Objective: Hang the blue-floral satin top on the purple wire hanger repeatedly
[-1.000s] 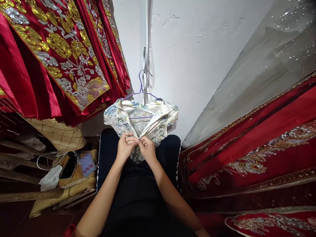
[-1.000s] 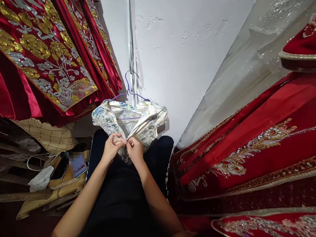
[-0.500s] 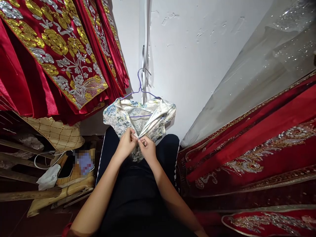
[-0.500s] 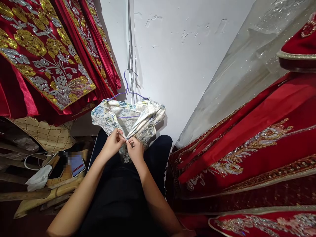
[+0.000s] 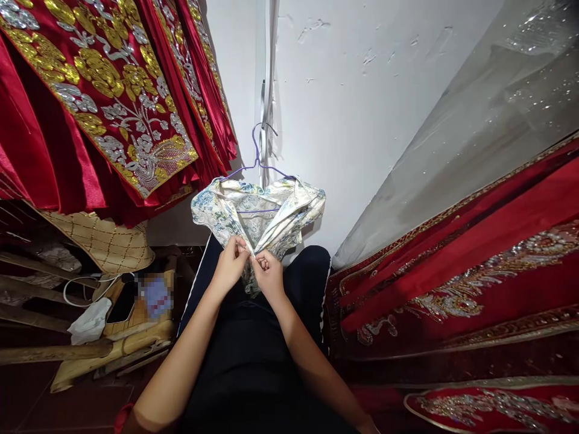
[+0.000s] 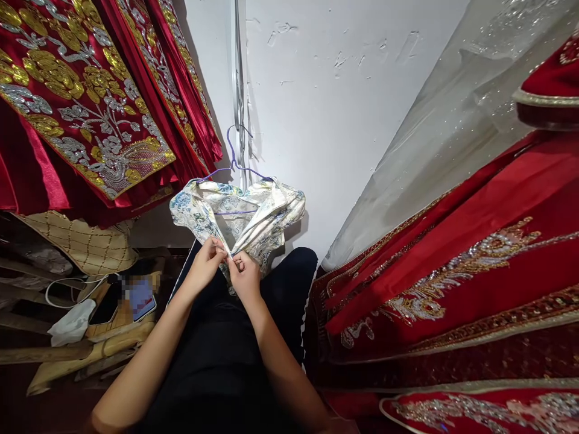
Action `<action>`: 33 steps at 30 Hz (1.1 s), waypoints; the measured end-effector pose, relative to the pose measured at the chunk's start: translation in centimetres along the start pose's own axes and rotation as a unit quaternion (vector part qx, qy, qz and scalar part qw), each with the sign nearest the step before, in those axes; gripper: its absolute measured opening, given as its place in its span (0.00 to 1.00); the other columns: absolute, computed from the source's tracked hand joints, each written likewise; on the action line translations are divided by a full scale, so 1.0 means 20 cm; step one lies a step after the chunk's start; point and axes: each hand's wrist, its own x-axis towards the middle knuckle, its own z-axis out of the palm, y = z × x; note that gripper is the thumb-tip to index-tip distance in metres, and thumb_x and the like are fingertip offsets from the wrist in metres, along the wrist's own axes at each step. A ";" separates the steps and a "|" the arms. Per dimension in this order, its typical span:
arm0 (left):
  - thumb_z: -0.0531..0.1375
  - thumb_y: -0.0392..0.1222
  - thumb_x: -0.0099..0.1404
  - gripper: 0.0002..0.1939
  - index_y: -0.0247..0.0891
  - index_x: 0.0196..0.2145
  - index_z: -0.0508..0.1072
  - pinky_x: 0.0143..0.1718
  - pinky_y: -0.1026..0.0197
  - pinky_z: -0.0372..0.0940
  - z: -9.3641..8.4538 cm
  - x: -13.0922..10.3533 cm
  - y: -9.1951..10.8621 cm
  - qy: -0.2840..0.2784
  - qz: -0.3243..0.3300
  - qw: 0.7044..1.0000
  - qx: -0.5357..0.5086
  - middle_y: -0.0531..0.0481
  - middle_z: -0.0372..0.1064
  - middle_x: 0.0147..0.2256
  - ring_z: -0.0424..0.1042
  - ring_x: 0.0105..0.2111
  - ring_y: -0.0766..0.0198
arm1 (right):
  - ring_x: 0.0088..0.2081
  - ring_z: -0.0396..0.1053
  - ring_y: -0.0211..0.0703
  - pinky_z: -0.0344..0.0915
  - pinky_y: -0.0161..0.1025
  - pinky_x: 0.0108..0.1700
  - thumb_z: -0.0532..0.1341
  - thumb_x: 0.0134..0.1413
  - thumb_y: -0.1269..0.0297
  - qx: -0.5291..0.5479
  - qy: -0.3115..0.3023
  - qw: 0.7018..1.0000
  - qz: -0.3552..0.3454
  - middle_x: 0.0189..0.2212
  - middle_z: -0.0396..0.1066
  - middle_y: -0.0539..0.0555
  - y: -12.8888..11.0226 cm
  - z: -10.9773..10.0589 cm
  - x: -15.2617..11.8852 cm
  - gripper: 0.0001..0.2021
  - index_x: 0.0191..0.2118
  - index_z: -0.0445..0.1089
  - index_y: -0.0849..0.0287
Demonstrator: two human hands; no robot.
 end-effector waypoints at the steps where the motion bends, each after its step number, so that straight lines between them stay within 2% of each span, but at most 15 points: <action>1: 0.59 0.40 0.61 0.03 0.39 0.33 0.69 0.32 0.63 0.62 0.00 0.00 0.00 -0.005 -0.004 1.000 0.012 0.54 0.67 0.26 0.68 0.28 0.65 | 0.23 0.53 0.36 0.52 0.35 0.27 0.61 0.58 0.56 0.007 -0.006 1.000 0.002 0.19 0.55 0.45 -0.01 0.00 0.00 0.12 0.28 0.65 0.56; 4: 0.58 0.41 0.61 0.05 0.37 0.29 0.70 0.30 0.64 0.60 -0.01 -0.01 0.01 -0.023 -0.049 0.994 -0.091 0.52 0.67 0.28 0.65 0.27 0.66 | 0.22 0.53 0.36 0.52 0.35 0.27 0.62 0.57 0.55 0.020 -0.009 1.000 0.008 0.19 0.57 0.45 -0.02 0.00 -0.01 0.12 0.28 0.65 0.56; 7: 0.59 0.39 0.57 0.05 0.36 0.31 0.72 0.30 0.64 0.61 -0.02 -0.02 0.03 -0.041 -0.110 0.967 -0.226 0.52 0.67 0.27 0.64 0.25 0.69 | 0.22 0.52 0.36 0.51 0.35 0.26 0.62 0.56 0.56 0.018 -0.006 1.000 0.010 0.19 0.57 0.45 -0.03 0.01 0.00 0.11 0.28 0.65 0.56; 9: 0.61 0.38 0.54 0.06 0.36 0.31 0.73 0.30 0.64 0.62 -0.02 -0.02 0.04 -0.047 -0.132 0.960 -0.243 0.52 0.67 0.27 0.64 0.24 0.69 | 0.22 0.52 0.36 0.51 0.35 0.26 0.62 0.56 0.57 0.013 -0.004 1.000 0.005 0.19 0.57 0.46 -0.04 0.01 -0.01 0.11 0.27 0.65 0.56; 14: 0.62 0.41 0.56 0.07 0.35 0.31 0.75 0.29 0.64 0.61 -0.04 -0.02 0.04 -0.054 -0.114 0.975 -0.180 0.51 0.69 0.27 0.66 0.25 0.67 | 0.22 0.52 0.35 0.51 0.36 0.26 0.62 0.56 0.57 0.025 -0.007 1.000 0.000 0.20 0.57 0.46 -0.07 0.01 -0.02 0.12 0.27 0.64 0.56; 18: 0.64 0.45 0.59 0.09 0.36 0.31 0.75 0.32 0.63 0.62 -0.04 -0.04 0.05 -0.048 -0.025 0.999 -0.009 0.50 0.71 0.29 0.68 0.28 0.64 | 0.22 0.49 0.35 0.50 0.36 0.26 0.60 0.58 0.58 0.039 -0.009 0.999 0.001 0.19 0.54 0.45 -0.07 0.02 -0.03 0.13 0.25 0.60 0.55; 21: 0.63 0.46 0.62 0.09 0.37 0.30 0.74 0.31 0.63 0.60 -0.04 -0.06 0.08 -0.042 0.035 0.991 0.119 0.50 0.70 0.28 0.68 0.28 0.63 | 0.22 0.48 0.35 0.49 0.36 0.25 0.60 0.58 0.57 0.037 -0.004 0.999 0.006 0.18 0.52 0.44 -0.07 0.02 -0.03 0.15 0.24 0.58 0.55; 25: 0.58 0.45 0.67 0.11 0.39 0.29 0.71 0.30 0.62 0.58 -0.05 -0.06 0.12 -0.057 0.082 0.972 0.214 0.49 0.69 0.29 0.67 0.29 0.61 | 0.22 0.50 0.35 0.52 0.36 0.26 0.60 0.57 0.58 0.046 -0.007 0.999 0.003 0.19 0.57 0.45 -0.05 0.02 -0.02 0.13 0.26 0.62 0.56; 30: 0.57 0.46 0.68 0.13 0.39 0.27 0.69 0.29 0.61 0.55 -0.09 -0.08 0.15 -0.036 0.086 0.968 0.231 0.51 0.66 0.27 0.64 0.27 0.63 | 0.22 0.54 0.35 0.52 0.35 0.25 0.61 0.57 0.57 0.051 -0.043 0.998 0.000 0.19 0.60 0.46 -0.05 0.03 0.00 0.11 0.28 0.65 0.56; 33: 0.60 0.45 0.66 0.17 0.38 0.21 0.67 0.24 0.62 0.50 -0.09 -0.08 0.13 -0.037 0.026 0.990 0.133 0.53 0.59 0.20 0.57 0.22 0.66 | 0.21 0.53 0.34 0.51 0.35 0.25 0.61 0.56 0.58 0.042 -0.043 0.998 -0.009 0.18 0.58 0.45 -0.03 0.05 0.01 0.11 0.27 0.64 0.56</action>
